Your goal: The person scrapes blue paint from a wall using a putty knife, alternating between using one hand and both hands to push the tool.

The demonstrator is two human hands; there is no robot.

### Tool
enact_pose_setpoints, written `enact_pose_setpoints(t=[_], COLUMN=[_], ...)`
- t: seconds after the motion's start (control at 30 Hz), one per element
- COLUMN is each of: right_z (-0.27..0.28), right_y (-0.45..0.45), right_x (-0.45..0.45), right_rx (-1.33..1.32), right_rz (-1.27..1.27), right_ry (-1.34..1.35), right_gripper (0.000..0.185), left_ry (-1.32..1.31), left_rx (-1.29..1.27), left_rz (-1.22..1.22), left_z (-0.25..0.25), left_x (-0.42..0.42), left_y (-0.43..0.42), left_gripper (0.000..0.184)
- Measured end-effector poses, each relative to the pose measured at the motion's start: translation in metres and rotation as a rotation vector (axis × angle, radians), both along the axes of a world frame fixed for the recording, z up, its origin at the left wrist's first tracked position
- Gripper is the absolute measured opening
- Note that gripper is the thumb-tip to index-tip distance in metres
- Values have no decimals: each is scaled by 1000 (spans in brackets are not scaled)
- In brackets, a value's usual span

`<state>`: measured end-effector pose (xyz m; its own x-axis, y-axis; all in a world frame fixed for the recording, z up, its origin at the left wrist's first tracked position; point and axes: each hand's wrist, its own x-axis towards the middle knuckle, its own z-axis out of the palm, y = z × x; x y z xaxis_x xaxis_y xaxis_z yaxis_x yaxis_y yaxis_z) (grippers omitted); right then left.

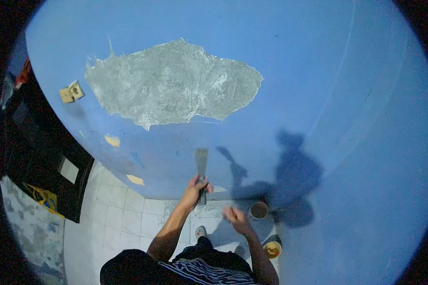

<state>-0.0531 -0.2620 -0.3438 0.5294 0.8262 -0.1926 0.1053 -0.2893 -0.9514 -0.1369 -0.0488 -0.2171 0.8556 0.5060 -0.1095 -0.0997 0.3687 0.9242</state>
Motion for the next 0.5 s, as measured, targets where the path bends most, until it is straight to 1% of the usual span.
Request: enact_pose_setpoints(t=[0.03,0.07,0.1,0.13,0.17,0.2,0.23,0.27,0.3,0.33,0.4,0.43,0.5], right_z=[40,84,115,140,162,183,204,219,227,232,248,255,265], right_y=[33,61,92,117,132,145,158,169,176,182,191,195,203], right_x=[-3,0,0,1,10,18,19,20,27,34,40,39,41], right_rx=[387,536,629,717,699,683,708,733,733,771,831,833,836], right_rz=[-69,-71,-185,-301,-277,-250,-328,-405,-423,-389,-317,-328,-300], right_ry=[127,166,168,169,124,76,61,44,47,43,51,53,144], right_gripper=[40,43,43,43,44,44,37,33,33,29,23,23,24], left_ry=[1,19,33,-28,-88,-111,-137,-190,-245,-241,-266,-262,-374], left_rx=[75,135,197,307,416,416,416,506,596,597,371,371,208], left_rz=[-49,-69,-90,-93,-96,-138,-178,-186,-193,-211,-227,-238,-202], left_z=[21,42,59,67,75,100,124,130,137,150,184,198,219], left_x=[14,26,39,53,65,67,71,83,96,107,125,136,156], left_y=[8,14,21,31,42,47,52,62,72,79,87,90,95], left_gripper=[15,17,19,20,21,21,22,23,25,25,29,29,31])
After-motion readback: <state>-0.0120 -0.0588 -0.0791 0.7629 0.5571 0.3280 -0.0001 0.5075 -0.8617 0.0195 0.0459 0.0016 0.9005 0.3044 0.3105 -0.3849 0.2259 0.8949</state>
